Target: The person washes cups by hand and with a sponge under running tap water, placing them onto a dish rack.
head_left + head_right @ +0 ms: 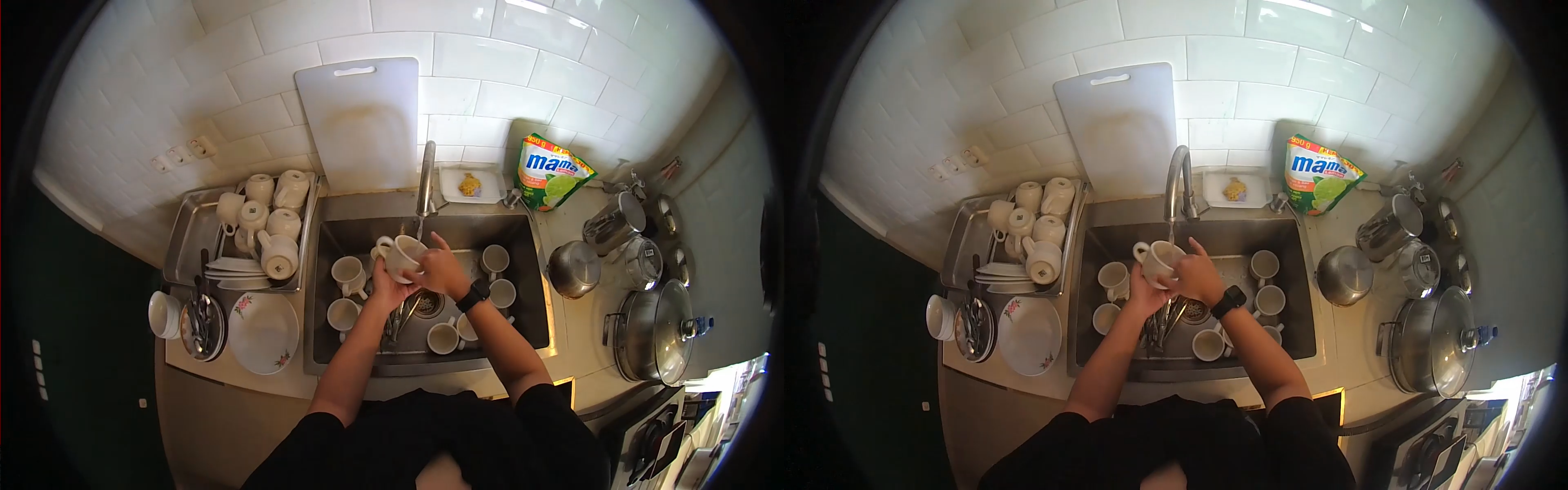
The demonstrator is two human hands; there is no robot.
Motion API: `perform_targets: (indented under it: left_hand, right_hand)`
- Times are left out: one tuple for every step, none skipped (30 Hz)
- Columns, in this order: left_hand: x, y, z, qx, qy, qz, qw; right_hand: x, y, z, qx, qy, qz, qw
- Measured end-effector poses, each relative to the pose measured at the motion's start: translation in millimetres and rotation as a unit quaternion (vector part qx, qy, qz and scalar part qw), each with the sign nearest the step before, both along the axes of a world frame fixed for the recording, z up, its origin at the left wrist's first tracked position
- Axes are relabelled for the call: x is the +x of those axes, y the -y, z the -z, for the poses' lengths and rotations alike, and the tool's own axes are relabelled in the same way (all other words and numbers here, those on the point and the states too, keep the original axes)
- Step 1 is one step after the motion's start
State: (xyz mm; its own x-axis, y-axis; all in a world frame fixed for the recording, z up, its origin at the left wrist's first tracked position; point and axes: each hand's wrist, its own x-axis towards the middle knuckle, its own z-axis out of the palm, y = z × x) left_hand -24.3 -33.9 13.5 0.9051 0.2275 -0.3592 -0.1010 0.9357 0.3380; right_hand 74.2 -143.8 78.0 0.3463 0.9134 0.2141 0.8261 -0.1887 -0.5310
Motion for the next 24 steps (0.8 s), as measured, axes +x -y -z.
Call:
perform_targets:
  left_hand:
    - [0,5,-10,0.003,-0.002,-0.005,1.0]
    - [0,9,-14,0.006,-0.003,-0.01,1.0]
    - [3,13,-10,0.078,-0.005,-0.034,0.996]
    - [4,10,-3,0.096,0.001,-0.018,0.995]
    - [3,7,4,0.113,0.006,-0.003,0.994]
    - [2,6,2,0.13,0.012,0.013,0.991]
    - [5,7,-8,0.056,0.003,-0.036,0.998]
    - [5,2,-5,0.045,0.014,-0.003,0.999]
    - [1,-6,-4,0.033,0.024,0.031,0.999]
    - [-1,-9,-3,0.022,0.034,0.066,0.997]
    - [-2,-5,-1,0.051,0.013,0.053,0.997]
    - [-3,8,-15,0.081,-0.007,0.039,0.996]
    - [-4,16,-23,0.111,-0.028,0.025,0.993]
    - [1,15,-11,0.154,-0.052,-0.009,0.987]
    - [7,12,10,0.195,-0.076,-0.043,0.977]
    - [9,12,10,0.234,-0.099,-0.076,0.964]
    - [6,5,11,0.223,-0.091,-0.061,0.969]
    - [5,1,3,0.223,-0.101,-0.015,0.97]
    - [4,-2,-4,0.222,-0.112,0.032,0.968]
    - [3,-4,-12,0.222,-0.123,0.078,0.964]
    - [7,7,-38,0.257,-0.192,0.082,0.944]
    - [10,7,-29,0.385,-0.223,0.065,0.893]
    - [15,3,-14,0.506,-0.248,0.045,0.825]
    - [18,5,-19,0.616,-0.268,0.025,0.74]
  right_hand:
    - [-4,-5,4,0.048,-0.063,0.037,0.996]
    - [-7,-9,7,0.096,-0.125,0.074,0.985]
    - [-10,-12,7,0.092,-0.171,0.093,0.976]
    - [-14,-14,8,0.087,-0.217,0.112,0.966]
    - [-15,-14,8,0.082,-0.262,0.13,0.953]
    - [-15,-11,9,0.097,-0.199,0.076,0.972]
    - [-13,-7,10,0.113,-0.134,0.022,0.984]
    - [-12,-5,11,0.129,-0.069,-0.032,0.989]
    - [-13,-4,8,0.089,-0.074,-0.004,0.993]
    - [-14,-3,3,0.049,-0.078,0.025,0.995]
    - [-14,-3,0,0.011,-0.082,0.054,0.995]
    - [-13,-6,5,0.044,-0.119,0.088,0.988]
    - [-12,-10,14,0.078,-0.156,0.121,0.977]
    - [-13,-13,20,0.111,-0.193,0.153,0.963]
    - [-16,-12,21,0.12,-0.208,0.129,0.962]
    - [-19,-9,21,0.128,-0.223,0.105,0.961]
    - [-21,-7,20,0.136,-0.236,0.081,0.959]
    - [-21,-6,23,0.138,-0.249,0.083,0.955]
    - [-21,-6,28,0.139,-0.263,0.085,0.951]
    - [-20,-7,34,0.141,-0.277,0.087,0.946]
    - [-16,-9,42,0.164,-0.319,0.111,0.927]
    - [-9,-10,48,0.188,-0.359,0.136,0.904]
    - [-4,-12,54,0.211,-0.398,0.159,0.879]
    - [-3,-13,51,0.24,-0.495,0.157,0.82]
